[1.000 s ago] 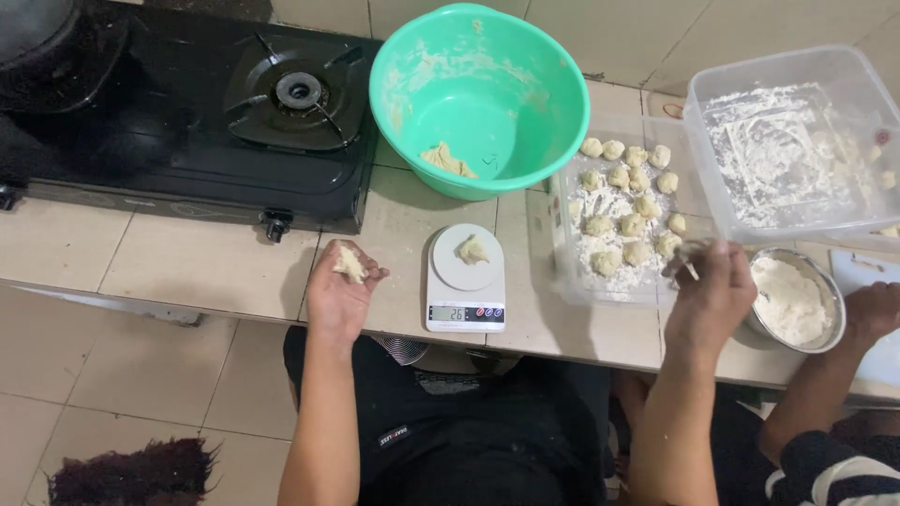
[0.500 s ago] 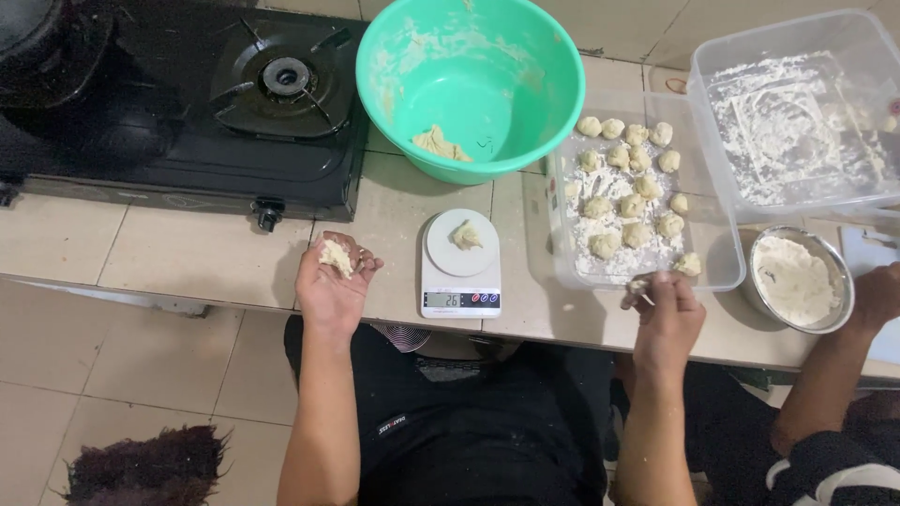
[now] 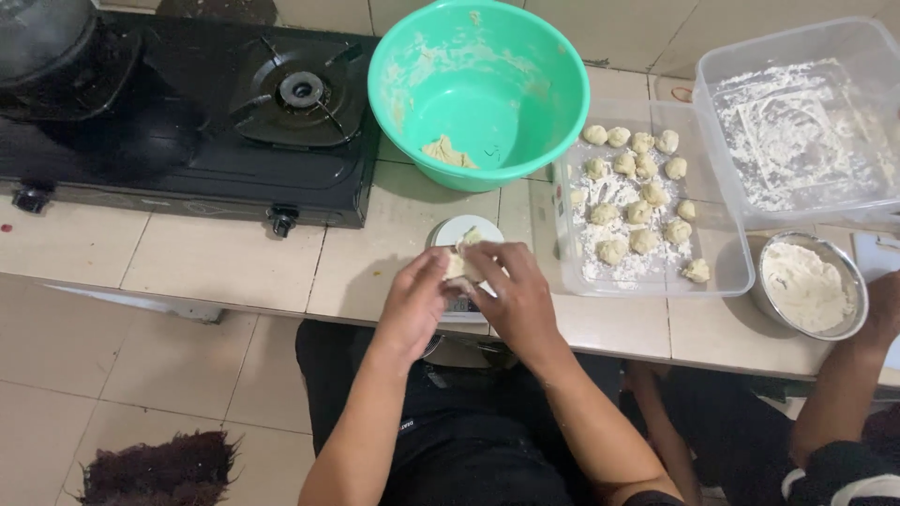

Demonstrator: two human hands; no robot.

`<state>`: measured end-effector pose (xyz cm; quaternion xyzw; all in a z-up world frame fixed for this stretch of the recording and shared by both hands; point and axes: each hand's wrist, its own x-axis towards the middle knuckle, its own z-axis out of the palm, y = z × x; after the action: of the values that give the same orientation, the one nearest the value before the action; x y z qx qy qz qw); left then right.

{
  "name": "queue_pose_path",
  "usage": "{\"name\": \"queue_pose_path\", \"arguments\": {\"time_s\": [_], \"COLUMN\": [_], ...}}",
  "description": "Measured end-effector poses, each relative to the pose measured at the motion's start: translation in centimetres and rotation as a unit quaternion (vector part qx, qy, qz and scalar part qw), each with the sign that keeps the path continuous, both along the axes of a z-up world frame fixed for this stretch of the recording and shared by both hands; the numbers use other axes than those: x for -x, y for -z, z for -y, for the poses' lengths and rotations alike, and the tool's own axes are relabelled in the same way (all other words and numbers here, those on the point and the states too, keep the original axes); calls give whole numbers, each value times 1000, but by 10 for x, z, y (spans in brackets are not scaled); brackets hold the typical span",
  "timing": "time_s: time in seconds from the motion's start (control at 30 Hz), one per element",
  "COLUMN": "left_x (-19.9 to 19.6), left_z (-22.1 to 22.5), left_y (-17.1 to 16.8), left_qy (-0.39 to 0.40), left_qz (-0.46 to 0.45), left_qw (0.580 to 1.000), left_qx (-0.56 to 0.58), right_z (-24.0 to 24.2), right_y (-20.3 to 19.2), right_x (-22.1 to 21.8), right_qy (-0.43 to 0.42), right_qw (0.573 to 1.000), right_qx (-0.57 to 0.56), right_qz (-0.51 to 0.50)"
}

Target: Weighing small portions of dough on a digital scale and rolling them into uniform balls.

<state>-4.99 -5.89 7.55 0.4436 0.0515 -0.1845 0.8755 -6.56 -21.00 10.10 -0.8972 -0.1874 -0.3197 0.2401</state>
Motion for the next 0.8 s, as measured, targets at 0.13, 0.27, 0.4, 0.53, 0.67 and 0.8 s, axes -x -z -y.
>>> {"name": "queue_pose_path", "arguments": {"time_s": [0.13,0.27,0.4,0.53,0.67,0.8], "left_x": [1,-2,-2,-13,-29,-32], "left_z": [0,-4,-7,-14,-52,-58], "left_y": [-1,3,-3,12,8,10], "left_qy": [-53,-66,-78,-90,-236,-240], "left_qz": [31,64,95,99,77,65], "left_qw": [998,995,990,988,957,958], "left_qx": [-13,-28,-63,-76,-150,-141], "right_z": [1,7,14,44,75,72], "right_y": [-3,-15,-18,12,2,-41], "right_x": [8,13,18,19,23,16], "right_qy": [-12,-50,-60,-49,31,21], "right_qw": [1000,984,870,811,820,827], "right_qx": [0,-139,-392,-476,-467,-369], "right_qz": [0,-99,-294,-337,-329,-424]}}
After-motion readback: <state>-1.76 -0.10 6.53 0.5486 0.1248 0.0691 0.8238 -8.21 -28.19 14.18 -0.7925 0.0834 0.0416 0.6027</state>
